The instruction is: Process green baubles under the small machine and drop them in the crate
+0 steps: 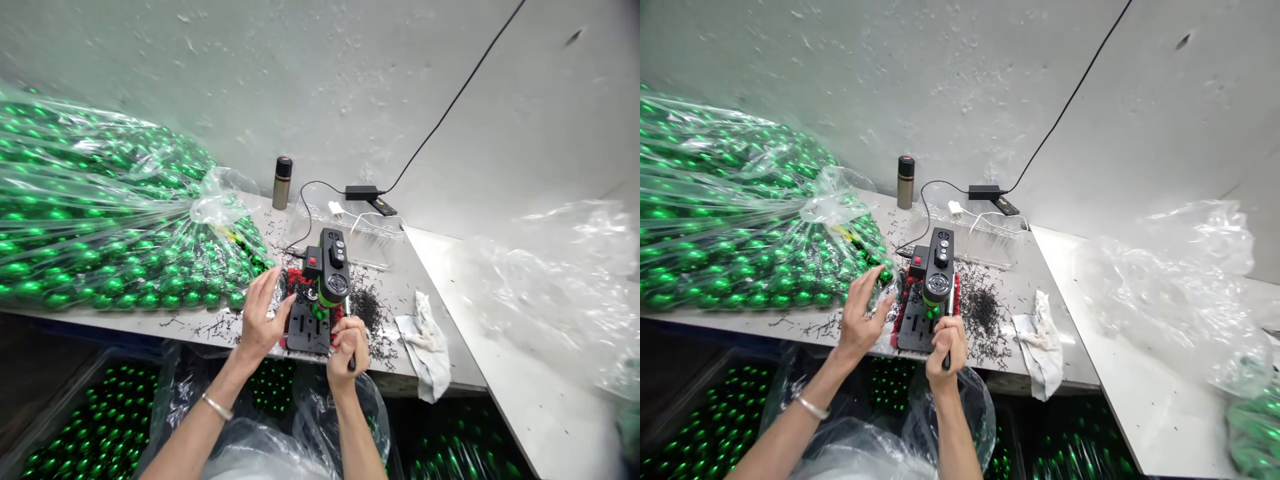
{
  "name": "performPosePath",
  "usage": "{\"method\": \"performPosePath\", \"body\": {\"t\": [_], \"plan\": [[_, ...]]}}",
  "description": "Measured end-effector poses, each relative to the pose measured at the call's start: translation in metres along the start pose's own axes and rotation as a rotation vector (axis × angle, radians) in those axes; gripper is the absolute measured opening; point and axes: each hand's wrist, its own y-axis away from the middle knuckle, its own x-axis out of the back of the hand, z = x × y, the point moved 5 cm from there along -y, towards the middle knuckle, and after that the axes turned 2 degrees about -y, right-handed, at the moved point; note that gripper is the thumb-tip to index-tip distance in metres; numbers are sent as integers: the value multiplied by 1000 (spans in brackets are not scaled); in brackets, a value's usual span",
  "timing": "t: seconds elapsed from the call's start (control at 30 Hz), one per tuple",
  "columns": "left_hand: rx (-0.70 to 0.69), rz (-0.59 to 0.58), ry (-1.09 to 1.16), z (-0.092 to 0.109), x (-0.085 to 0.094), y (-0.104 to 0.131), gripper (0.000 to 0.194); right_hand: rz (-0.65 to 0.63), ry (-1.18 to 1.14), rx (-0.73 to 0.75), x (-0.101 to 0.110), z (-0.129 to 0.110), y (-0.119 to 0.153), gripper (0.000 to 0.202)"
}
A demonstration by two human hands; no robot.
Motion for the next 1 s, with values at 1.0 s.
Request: {"method": "performPosePath", "body": {"t": [1.0], "plan": [[532, -493, 324, -28, -55, 87, 31, 14, -16, -105, 4, 3, 1, 36]]}}
